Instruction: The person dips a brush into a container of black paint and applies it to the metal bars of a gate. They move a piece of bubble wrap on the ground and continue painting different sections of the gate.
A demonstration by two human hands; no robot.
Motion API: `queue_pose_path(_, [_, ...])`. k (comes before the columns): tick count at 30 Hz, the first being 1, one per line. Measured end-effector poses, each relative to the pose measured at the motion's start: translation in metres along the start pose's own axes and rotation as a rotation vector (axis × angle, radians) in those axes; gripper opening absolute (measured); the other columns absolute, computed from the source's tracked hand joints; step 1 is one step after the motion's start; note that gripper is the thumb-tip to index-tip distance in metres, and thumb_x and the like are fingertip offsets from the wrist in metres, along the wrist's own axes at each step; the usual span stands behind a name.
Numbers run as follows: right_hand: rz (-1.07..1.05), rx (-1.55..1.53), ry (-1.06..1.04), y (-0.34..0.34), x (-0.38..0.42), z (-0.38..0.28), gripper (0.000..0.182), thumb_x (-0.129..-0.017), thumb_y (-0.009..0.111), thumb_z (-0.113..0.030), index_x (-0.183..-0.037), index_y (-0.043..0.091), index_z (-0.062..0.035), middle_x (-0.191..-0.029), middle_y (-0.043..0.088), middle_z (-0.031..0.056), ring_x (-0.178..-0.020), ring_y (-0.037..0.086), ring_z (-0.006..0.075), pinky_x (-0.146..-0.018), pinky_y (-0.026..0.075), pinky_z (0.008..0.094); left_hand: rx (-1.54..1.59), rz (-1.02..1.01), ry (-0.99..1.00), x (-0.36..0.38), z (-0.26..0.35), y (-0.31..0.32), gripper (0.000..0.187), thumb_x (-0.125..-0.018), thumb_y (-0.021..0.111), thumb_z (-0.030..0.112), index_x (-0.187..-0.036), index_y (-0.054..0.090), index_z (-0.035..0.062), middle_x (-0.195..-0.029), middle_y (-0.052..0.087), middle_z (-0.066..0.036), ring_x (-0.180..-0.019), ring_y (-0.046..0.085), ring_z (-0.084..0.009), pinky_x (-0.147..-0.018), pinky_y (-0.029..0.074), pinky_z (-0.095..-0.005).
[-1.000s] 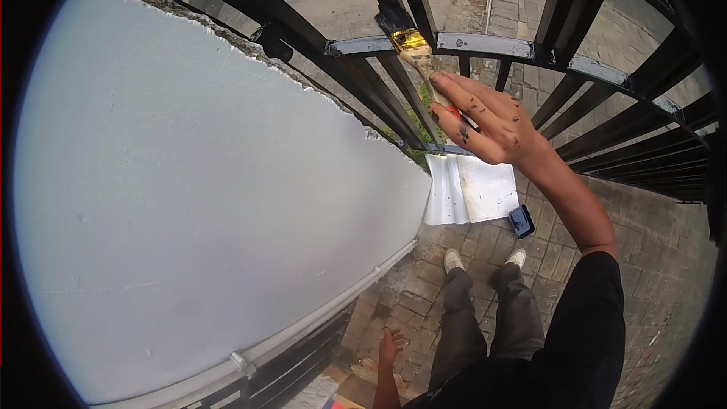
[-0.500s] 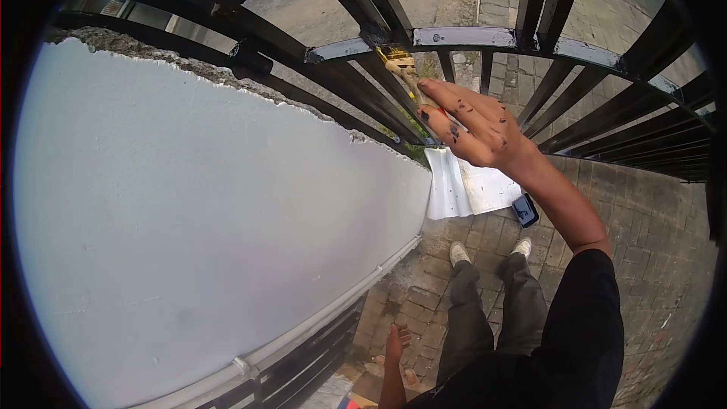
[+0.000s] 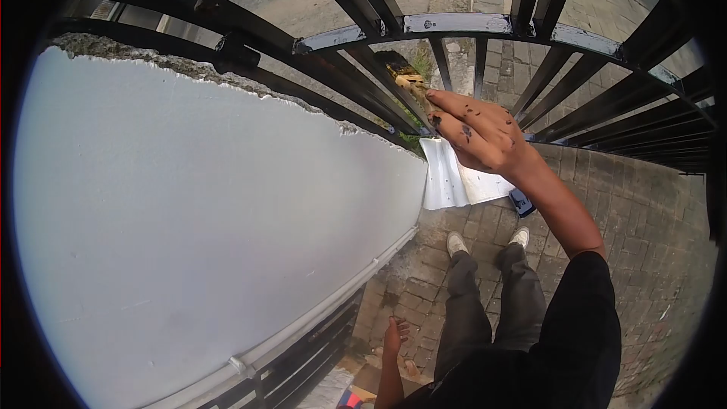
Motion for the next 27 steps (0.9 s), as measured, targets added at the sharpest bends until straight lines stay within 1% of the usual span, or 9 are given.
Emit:
queue_pose_path(3, [0.003, 0.051, 0.056, -0.009, -0.012, 0.010, 0.012, -0.078, 0.062, 0.002, -0.089, 0.058, -0.0006, -0.097, 0.066, 0.0195, -0.084, 0.069, 0.0268, -0.071, 0.060, 0.0342, -0.001, 0.002, -0.005, -0.002, -0.002, -0.001, 0.074, -0.096, 0.020, 0.062, -0.130, 0.050, 0.0037, -0.119, 0.059, -0.015, -0.105, 0.057, -0.0270, -0.089, 0.045, -0.0431])
queue_pose_path(4, [-0.022, 0.060, 0.102, -0.014, -0.015, 0.012, 0.015, -0.075, 0.062, 0.006, -0.088, 0.058, 0.0006, -0.097, 0.066, 0.0197, -0.085, 0.068, 0.0276, -0.071, 0.060, 0.0347, 0.012, -0.008, -0.003, -0.004, -0.001, -0.001, 0.074, -0.095, 0.020, 0.062, -0.130, 0.050, 0.0036, -0.118, 0.059, -0.015, -0.104, 0.057, -0.0264, -0.088, 0.045, -0.0431])
queue_pose_path(8, [0.074, 0.126, -0.029, -0.029, -0.021, -0.003, 0.020, -0.071, 0.064, 0.007, -0.088, 0.058, 0.0017, -0.098, 0.065, 0.0209, -0.087, 0.068, 0.0299, -0.071, 0.060, 0.0358, 0.022, -0.025, 0.006, -0.009, 0.007, -0.003, 0.073, -0.095, 0.021, 0.062, -0.129, 0.050, 0.0041, -0.116, 0.060, -0.015, -0.103, 0.056, -0.0260, -0.088, 0.045, -0.0430])
queue_pose_path(10, [0.034, 0.080, -0.005, -0.023, -0.015, -0.002, 0.019, -0.071, 0.064, 0.007, -0.089, 0.057, 0.0018, -0.098, 0.065, 0.0212, -0.086, 0.068, 0.0302, -0.071, 0.059, 0.0358, 0.023, -0.033, 0.051, -0.013, 0.012, -0.003, 0.072, -0.096, 0.022, 0.062, -0.129, 0.051, 0.0048, -0.114, 0.060, -0.015, -0.101, 0.056, -0.0260, -0.087, 0.045, -0.0432])
queue_pose_path(13, [-0.011, 0.016, 0.036, -0.010, -0.005, 0.005, 0.020, -0.072, 0.064, 0.007, -0.090, 0.057, 0.0019, -0.099, 0.065, 0.0220, -0.086, 0.069, 0.0310, -0.072, 0.059, 0.0357, 0.009, -0.047, 0.045, -0.020, 0.016, -0.003, 0.071, -0.096, 0.021, 0.061, -0.129, 0.050, 0.0048, -0.114, 0.060, -0.016, -0.102, 0.056, -0.0274, -0.088, 0.045, -0.0437])
queue_pose_path(16, [0.031, 0.119, 0.060, -0.014, 0.004, 0.006, 0.021, -0.072, 0.065, 0.007, -0.091, 0.058, 0.0020, -0.099, 0.066, 0.0235, -0.087, 0.069, 0.0311, -0.072, 0.059, 0.0355, 0.002, -0.051, 0.047, -0.024, 0.018, -0.006, 0.070, -0.097, 0.021, 0.059, -0.129, 0.050, 0.0044, -0.114, 0.060, -0.016, -0.104, 0.056, -0.0280, -0.088, 0.045, -0.0442])
queue_pose_path(20, [0.093, 0.008, 0.004, -0.005, 0.003, -0.004, 0.022, -0.071, 0.067, 0.006, -0.091, 0.058, 0.0025, -0.099, 0.066, 0.0230, -0.088, 0.068, 0.0323, -0.070, 0.059, 0.0352, -0.011, -0.056, 0.049, -0.022, 0.016, -0.011, 0.070, -0.097, 0.020, 0.059, -0.129, 0.050, 0.0043, -0.113, 0.060, -0.015, -0.103, 0.057, -0.0282, -0.087, 0.045, -0.0443])
queue_pose_path(25, [0.012, 0.140, -0.056, 0.004, 0.003, 0.003, 0.022, -0.071, 0.066, 0.008, -0.090, 0.058, 0.0028, -0.097, 0.066, 0.0229, -0.086, 0.068, 0.0330, -0.070, 0.060, 0.0370, -0.014, -0.029, 0.019, -0.047, -0.012, -0.007, 0.071, -0.097, 0.021, 0.059, -0.128, 0.051, 0.0034, -0.112, 0.060, -0.015, -0.103, 0.057, -0.0288, -0.086, 0.045, -0.0442])
queue_pose_path(27, [0.065, 0.191, -0.076, -0.002, 0.007, -0.001, 0.021, -0.071, 0.066, 0.007, -0.089, 0.058, 0.0030, -0.100, 0.065, 0.0244, -0.085, 0.068, 0.0331, -0.068, 0.060, 0.0367, 0.002, -0.035, 0.008, -0.054, -0.023, -0.002, 0.071, -0.097, 0.021, 0.059, -0.128, 0.051, 0.0028, -0.111, 0.061, -0.016, -0.102, 0.058, -0.0290, -0.086, 0.046, -0.0447])
Point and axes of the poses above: each hand's wrist, its own x-axis away from the middle knuckle, its own y-axis out of the palm, z = x × y, the point moved 7 cm from there along -x, towards the middle knuckle
